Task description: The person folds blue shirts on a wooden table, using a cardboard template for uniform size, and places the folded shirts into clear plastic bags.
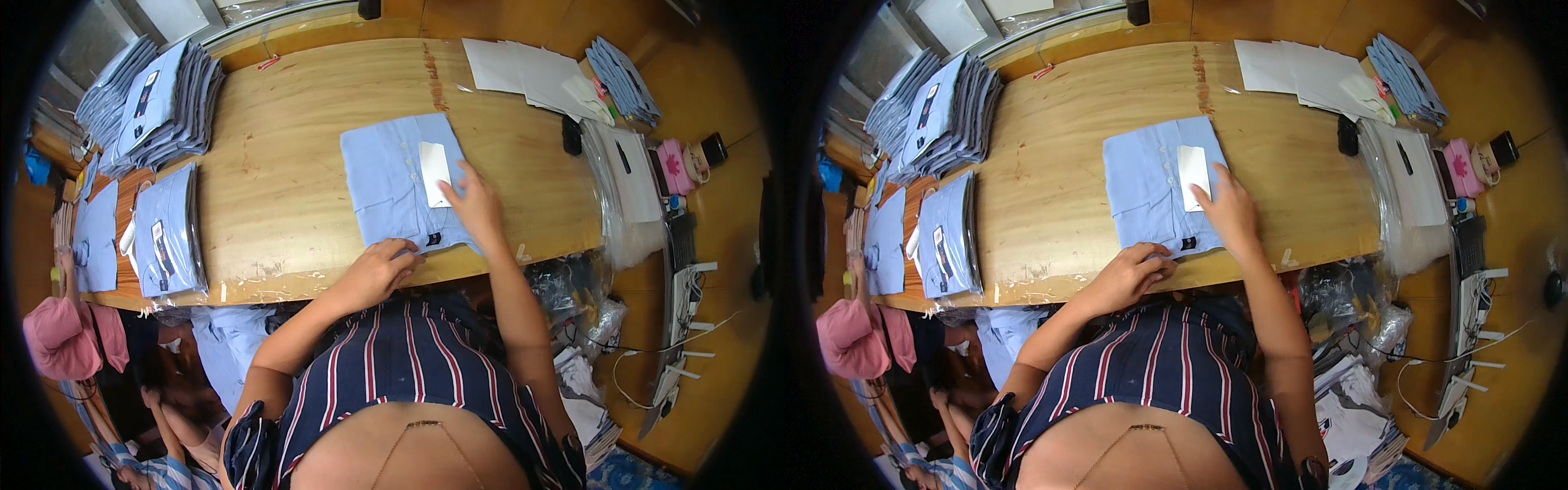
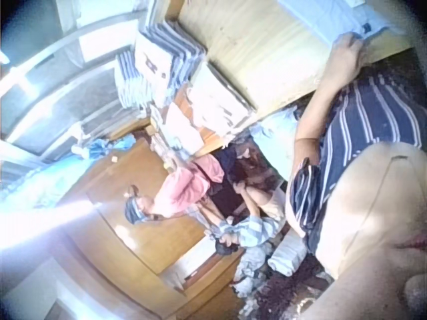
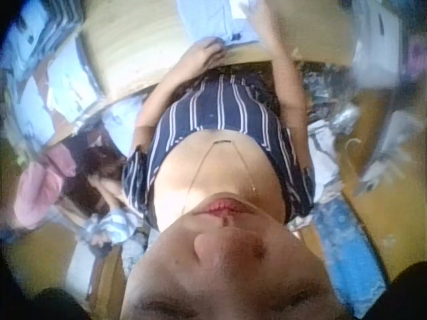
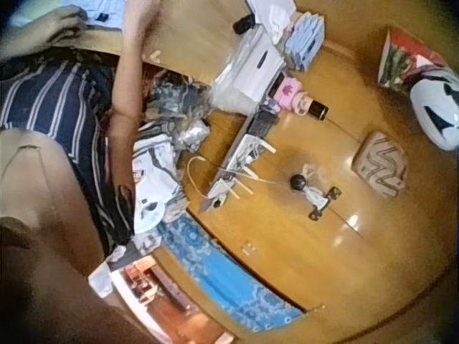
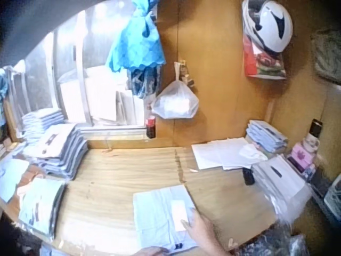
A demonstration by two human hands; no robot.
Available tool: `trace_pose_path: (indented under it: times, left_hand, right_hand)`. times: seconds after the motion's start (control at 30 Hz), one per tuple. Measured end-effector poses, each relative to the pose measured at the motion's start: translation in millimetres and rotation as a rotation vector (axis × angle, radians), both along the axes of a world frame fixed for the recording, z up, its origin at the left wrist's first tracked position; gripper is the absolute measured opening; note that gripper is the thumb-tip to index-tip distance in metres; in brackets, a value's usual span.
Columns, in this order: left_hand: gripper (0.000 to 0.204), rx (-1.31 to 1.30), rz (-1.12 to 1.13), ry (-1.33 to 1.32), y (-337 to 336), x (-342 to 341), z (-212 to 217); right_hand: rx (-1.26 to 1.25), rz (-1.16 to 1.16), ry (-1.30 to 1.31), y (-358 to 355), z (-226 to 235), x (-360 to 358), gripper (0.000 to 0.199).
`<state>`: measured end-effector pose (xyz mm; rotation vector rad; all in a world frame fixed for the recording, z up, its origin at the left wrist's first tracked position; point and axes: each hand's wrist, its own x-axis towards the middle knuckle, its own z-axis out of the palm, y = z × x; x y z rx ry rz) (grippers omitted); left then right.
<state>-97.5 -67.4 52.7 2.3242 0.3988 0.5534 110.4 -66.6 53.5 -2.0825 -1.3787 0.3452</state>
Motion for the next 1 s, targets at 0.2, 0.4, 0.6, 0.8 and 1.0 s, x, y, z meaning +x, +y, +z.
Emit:
trace_pose_path:
  times: [0.2,0.4,0.6,0.8,1.0]
  left_hand:
    - [0.015,-0.122,0.091,0.005,-12.6,-7.1,-3.4]
    - [0.01,-0.363,0.446,-0.048,-27.6,-31.0,-16.2]
    - [0.038,-0.603,0.749,-0.212,-21.0,-39.6,-57.1]
    - [0.07,-1.152,0.69,-0.333,-17.4,-14.9,-54.8]
    - [0.04,-1.466,0.52,-0.194,-0.7,17.0,-45.1]
  right_hand:
    - [-0.055,0.01,0.1,46.7,-40.2,3.8,0.073]
    - [0.032,-0.046,-0.003,43.7,2.4,-13.6,0.06]
    - [0.143,0.267,0.096,-1.9,23.1,-39.8,0.054]
    - [-0.114,0.04,1.489,-117.0,-40.6,-40.5,0.036]
    - [0.253,-0.193,1.778,-77.2,-58.6,-45.4,0.04]
